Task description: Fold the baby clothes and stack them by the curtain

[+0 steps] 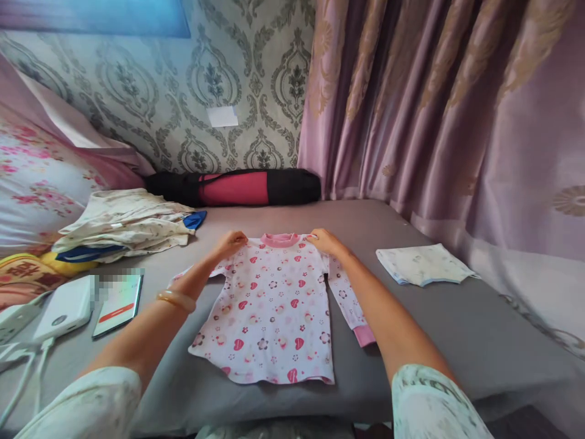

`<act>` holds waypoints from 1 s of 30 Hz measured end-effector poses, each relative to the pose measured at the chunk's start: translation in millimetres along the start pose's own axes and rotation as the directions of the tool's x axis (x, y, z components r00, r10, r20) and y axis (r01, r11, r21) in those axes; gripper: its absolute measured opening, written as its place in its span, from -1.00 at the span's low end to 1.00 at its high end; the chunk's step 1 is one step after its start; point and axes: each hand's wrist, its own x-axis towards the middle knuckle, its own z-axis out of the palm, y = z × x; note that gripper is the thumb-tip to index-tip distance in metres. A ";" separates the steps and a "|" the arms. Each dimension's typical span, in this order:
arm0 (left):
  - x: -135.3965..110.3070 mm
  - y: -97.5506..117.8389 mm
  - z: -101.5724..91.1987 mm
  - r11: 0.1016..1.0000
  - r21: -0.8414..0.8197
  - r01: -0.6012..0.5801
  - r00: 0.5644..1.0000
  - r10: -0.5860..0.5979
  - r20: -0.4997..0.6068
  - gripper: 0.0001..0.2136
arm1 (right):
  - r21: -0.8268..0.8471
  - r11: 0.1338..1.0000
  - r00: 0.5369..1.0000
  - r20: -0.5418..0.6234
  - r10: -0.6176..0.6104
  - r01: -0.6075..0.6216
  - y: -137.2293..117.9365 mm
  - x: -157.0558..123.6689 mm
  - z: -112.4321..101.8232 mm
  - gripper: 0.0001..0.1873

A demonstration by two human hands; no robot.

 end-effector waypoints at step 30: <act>96.2 -43.9 46.5 0.965 0.243 -0.096 0.995 0.098 0.002 -0.75 | -0.277 0.961 0.998 0.054 0.022 -0.007 43.6 106.5 44.3 -0.62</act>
